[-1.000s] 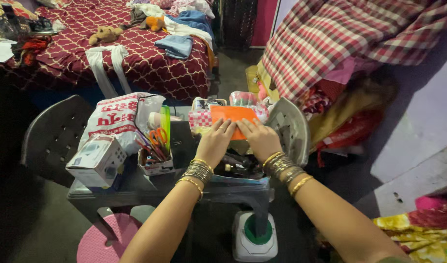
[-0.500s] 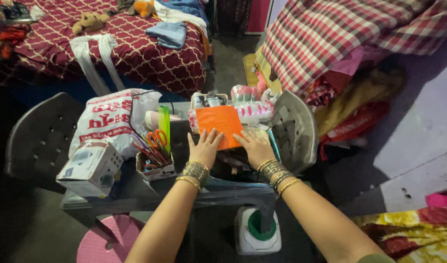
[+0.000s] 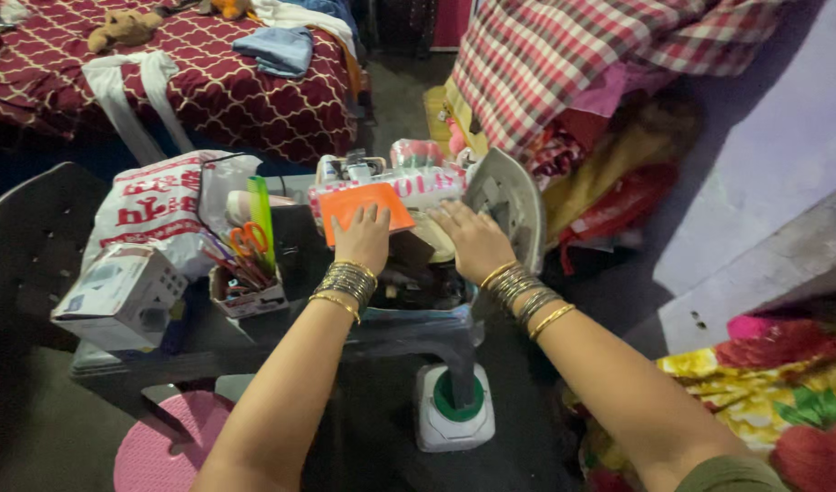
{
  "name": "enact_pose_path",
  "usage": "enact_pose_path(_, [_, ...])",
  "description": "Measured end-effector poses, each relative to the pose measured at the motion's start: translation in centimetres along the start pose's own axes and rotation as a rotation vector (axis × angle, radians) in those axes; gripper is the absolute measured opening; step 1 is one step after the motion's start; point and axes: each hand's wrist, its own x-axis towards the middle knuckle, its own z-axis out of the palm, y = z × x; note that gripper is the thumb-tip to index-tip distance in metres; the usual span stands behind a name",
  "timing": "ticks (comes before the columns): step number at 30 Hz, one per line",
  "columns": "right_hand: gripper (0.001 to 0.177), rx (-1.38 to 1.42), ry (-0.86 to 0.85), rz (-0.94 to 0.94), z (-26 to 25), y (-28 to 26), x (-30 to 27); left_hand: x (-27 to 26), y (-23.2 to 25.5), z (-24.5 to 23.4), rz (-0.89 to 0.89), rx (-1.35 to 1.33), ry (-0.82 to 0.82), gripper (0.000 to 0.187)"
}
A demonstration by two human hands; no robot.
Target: The person gathers various household items from a shelf and places them into a plastic basket on a table. Items handled include a plastic bag, a small box, a hairdryer, a container with stationery, a blood pressure monitor box, a wallet, and a black case. The person also briefly wipes the shelf surface with a cloth.
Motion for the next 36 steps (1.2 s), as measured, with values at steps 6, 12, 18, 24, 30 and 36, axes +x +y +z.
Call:
enact_pose_path(6, [0.068,-0.099,0.058,0.024,-5.6,4.6,-3.4,1.4,7.1,-4.2,0.141,-0.033,0.129,0.065])
enact_pose_path(12, [0.060,-0.138,0.084,0.152,-11.9,9.5,-8.5,2.2,15.8,-7.8,0.302,-0.097,0.228,0.063])
enact_pose_path(18, [0.063,-0.278,0.148,0.189,-19.6,13.5,-15.2,3.0,26.7,-9.5,0.525,-0.175,0.340,0.066])
enact_pose_path(24, [0.059,-0.384,0.134,0.288,-27.2,16.5,-22.8,2.7,39.3,-10.5,0.784,-0.371,0.415,0.055])
enact_pose_path(30, [0.061,-0.512,0.143,0.393,-33.6,20.1,-28.6,1.7,50.5,-12.0,1.011,-0.592,0.416,0.046])
enact_pose_path(36, [0.053,-0.613,0.223,0.525,-37.7,24.8,-34.0,1.8,60.7,-12.4,1.190,-0.771,0.416,0.048])
